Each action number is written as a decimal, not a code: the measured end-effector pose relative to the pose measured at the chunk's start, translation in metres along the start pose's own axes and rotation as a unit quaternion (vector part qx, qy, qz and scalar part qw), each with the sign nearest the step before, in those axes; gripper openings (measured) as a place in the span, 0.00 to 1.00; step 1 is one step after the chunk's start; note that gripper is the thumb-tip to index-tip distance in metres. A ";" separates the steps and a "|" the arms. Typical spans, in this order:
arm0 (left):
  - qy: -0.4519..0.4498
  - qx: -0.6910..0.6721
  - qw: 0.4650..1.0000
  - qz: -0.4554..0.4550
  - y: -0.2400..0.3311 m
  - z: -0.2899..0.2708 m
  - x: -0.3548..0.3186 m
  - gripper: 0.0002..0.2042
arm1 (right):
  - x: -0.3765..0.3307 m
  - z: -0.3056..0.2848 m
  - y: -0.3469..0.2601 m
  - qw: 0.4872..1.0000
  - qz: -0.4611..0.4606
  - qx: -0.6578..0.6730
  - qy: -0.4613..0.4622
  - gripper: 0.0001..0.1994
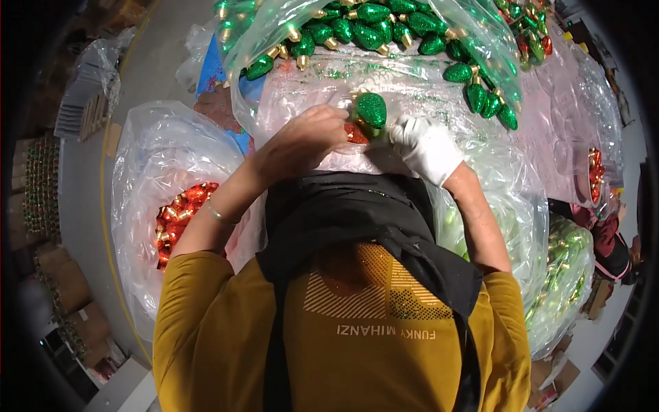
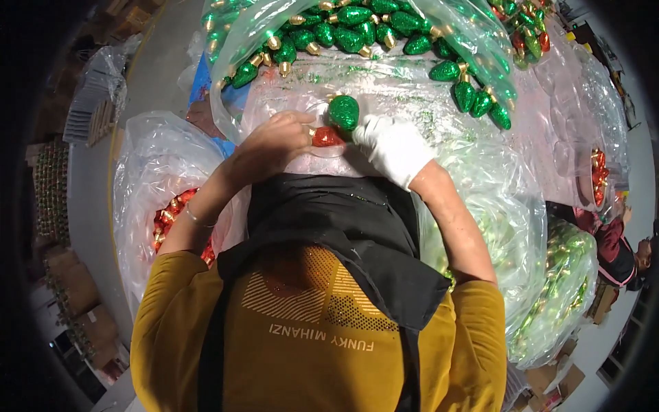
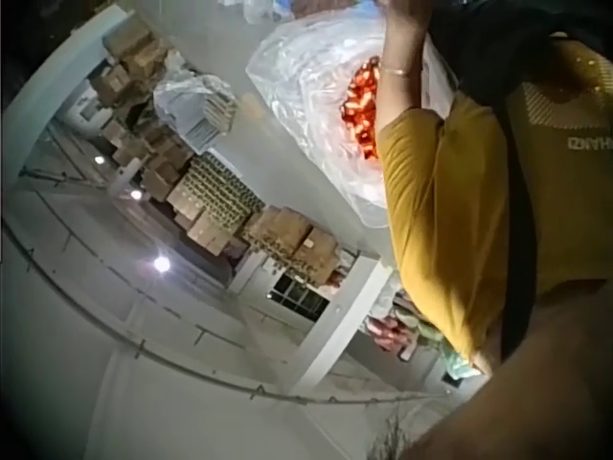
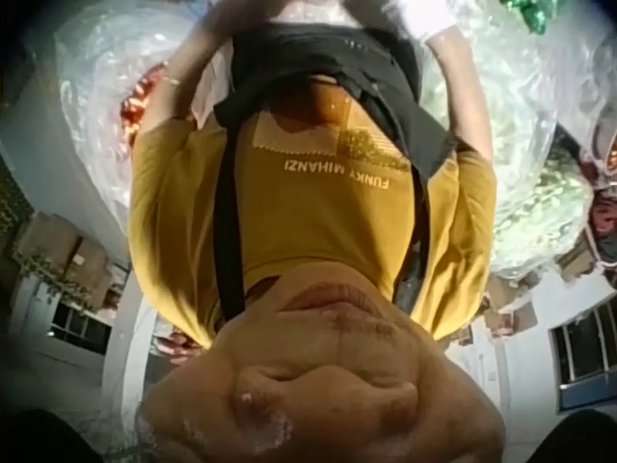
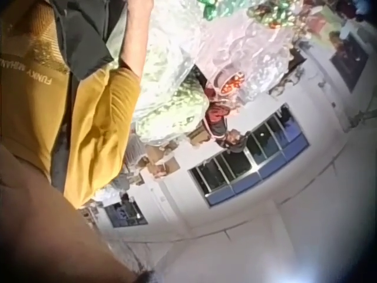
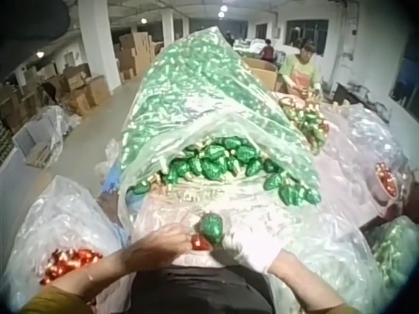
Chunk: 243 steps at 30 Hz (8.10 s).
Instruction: The recorder is packing green and red shiny ornaments into plastic bags within a factory environment.
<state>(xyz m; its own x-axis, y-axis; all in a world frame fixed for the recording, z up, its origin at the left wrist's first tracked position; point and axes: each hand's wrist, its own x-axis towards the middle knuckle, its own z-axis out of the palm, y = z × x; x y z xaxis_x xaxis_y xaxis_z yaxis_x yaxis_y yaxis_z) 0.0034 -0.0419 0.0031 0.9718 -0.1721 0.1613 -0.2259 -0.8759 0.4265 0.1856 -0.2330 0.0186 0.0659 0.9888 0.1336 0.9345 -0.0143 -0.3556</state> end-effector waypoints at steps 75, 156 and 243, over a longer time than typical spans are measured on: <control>0.129 -0.093 0.986 0.047 -0.018 0.009 -0.001 0.13 | 0.113 0.053 0.042 0.856 -0.172 -0.171 -0.457 0.09; 0.025 0.086 0.992 -0.086 -0.037 -0.017 0.025 0.24 | 0.086 0.020 0.017 0.887 0.148 0.395 0.187 0.13; 0.081 0.249 0.957 -0.126 -0.014 -0.047 0.027 0.17 | 0.019 -0.026 0.191 0.852 0.503 -0.142 -0.026 0.23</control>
<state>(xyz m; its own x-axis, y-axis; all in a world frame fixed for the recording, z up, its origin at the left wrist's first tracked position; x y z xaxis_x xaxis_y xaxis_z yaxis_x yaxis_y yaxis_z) 0.0294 -0.0132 0.0428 0.9589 0.1096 0.2619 0.1138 -0.9935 -0.0010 0.3742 -0.2208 -0.0228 0.8747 0.4606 -0.1505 0.4623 -0.8863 -0.0259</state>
